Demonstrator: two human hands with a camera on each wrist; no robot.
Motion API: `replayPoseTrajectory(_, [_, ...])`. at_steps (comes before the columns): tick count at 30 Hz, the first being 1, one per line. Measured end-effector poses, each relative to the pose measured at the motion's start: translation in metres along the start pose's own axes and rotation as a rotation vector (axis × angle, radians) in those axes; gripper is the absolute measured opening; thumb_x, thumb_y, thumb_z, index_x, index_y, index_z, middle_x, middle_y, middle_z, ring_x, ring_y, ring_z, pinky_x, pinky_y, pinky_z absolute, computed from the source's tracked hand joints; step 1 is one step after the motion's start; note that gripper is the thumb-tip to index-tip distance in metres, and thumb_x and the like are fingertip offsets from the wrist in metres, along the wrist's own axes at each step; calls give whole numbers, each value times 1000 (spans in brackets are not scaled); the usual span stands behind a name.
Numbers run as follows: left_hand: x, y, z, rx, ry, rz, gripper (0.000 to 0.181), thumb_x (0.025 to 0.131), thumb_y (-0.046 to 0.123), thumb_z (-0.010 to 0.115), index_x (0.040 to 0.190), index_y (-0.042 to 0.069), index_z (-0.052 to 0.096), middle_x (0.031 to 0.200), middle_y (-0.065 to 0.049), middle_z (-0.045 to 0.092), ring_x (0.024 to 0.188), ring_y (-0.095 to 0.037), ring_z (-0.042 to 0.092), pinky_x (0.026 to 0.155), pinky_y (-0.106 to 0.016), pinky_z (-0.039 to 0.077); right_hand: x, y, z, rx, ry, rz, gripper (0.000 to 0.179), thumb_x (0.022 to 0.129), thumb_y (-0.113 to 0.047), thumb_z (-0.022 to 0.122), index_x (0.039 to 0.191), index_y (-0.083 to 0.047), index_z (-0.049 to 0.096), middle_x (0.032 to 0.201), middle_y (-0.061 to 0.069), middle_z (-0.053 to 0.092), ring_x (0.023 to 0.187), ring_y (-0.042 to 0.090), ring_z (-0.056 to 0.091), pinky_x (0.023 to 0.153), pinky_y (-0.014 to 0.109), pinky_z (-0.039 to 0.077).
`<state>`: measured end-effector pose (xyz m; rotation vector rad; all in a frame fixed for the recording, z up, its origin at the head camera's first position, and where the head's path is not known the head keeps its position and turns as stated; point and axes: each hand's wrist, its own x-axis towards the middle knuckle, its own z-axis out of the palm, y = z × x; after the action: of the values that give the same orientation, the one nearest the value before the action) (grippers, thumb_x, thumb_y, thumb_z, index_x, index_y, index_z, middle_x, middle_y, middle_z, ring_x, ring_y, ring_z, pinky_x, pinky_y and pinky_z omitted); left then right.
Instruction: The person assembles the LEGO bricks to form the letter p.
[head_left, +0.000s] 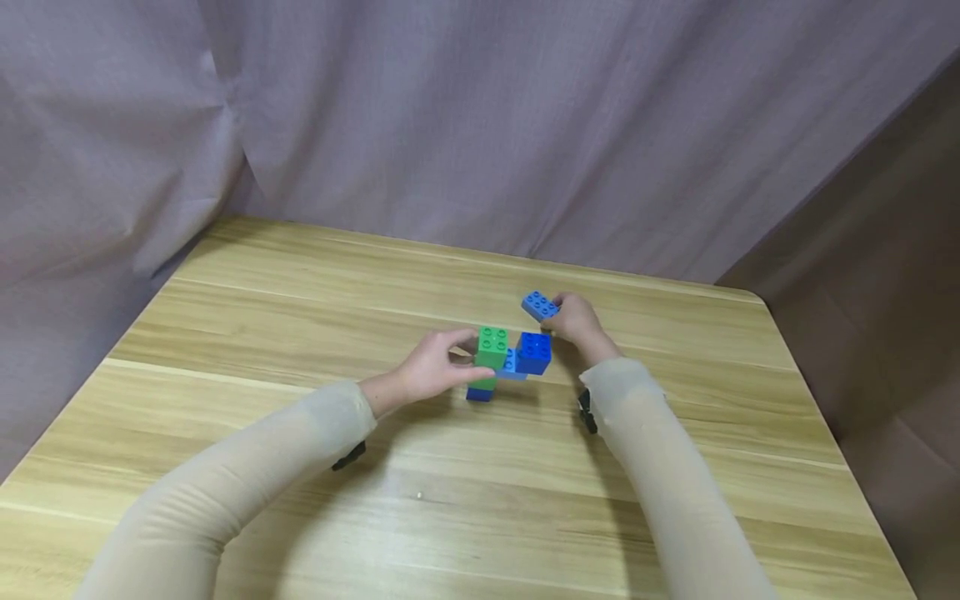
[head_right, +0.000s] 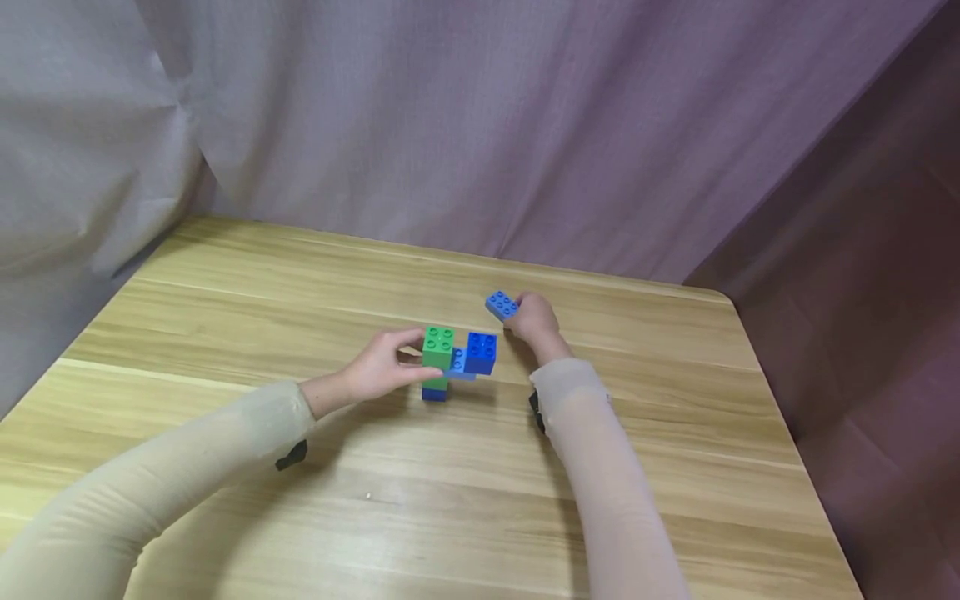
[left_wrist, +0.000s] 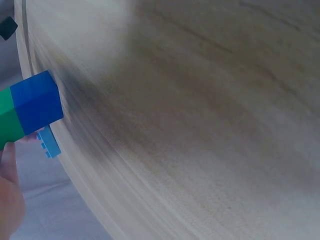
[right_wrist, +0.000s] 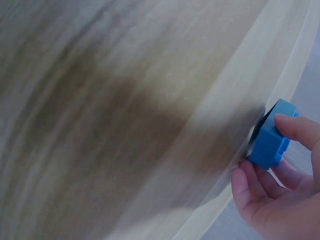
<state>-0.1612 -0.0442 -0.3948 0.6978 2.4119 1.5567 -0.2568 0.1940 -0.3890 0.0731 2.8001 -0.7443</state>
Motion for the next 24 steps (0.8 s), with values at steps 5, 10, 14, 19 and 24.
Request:
replayPoseTrajectory(5, [0, -1, 0, 1, 3, -8, 43, 79, 22, 74, 116, 4, 59, 103, -10, 66, 99, -20, 64, 86, -23, 54, 1, 2, -2, 62, 28, -20, 46, 82, -8, 58, 125, 8, 49, 117, 26, 57, 101, 31, 51, 96, 43, 45])
replayPoseTrajectory(10, [0, -1, -1, -4, 4, -11, 43, 79, 21, 74, 116, 4, 59, 104, -11, 66, 99, -21, 64, 87, -24, 54, 1, 4, -6, 127, 41, -37, 48, 83, -9, 56, 128, 8, 48, 122, 25, 56, 105, 29, 50, 100, 42, 44])
replayPoseTrajectory(14, [1, -1, -1, -5, 3, -11, 43, 80, 22, 74, 116, 4, 59, 104, -11, 66, 100, -22, 64, 87, -25, 54, -1, 4, -9, 186, 40, -45, 49, 84, -9, 57, 129, 8, 47, 125, 25, 54, 109, 30, 50, 103, 43, 42])
replayPoseTrajectory(19, [3, -2, -1, -3, 2, -17, 43, 80, 22, 74, 116, 4, 59, 105, -11, 66, 100, -21, 64, 88, -25, 54, -4, 1, -14, 223, 33, -58, 51, 86, -12, 57, 131, 7, 45, 128, 25, 52, 114, 33, 50, 105, 44, 41])
replayPoseTrajectory(24, [3, -3, -1, 3, 1, -22, 43, 80, 23, 74, 117, 5, 59, 105, -9, 66, 100, -20, 64, 88, -24, 54, -9, -4, -19, 250, 23, -59, 53, 86, -15, 58, 134, 3, 44, 129, 24, 52, 113, 31, 50, 103, 43, 43])
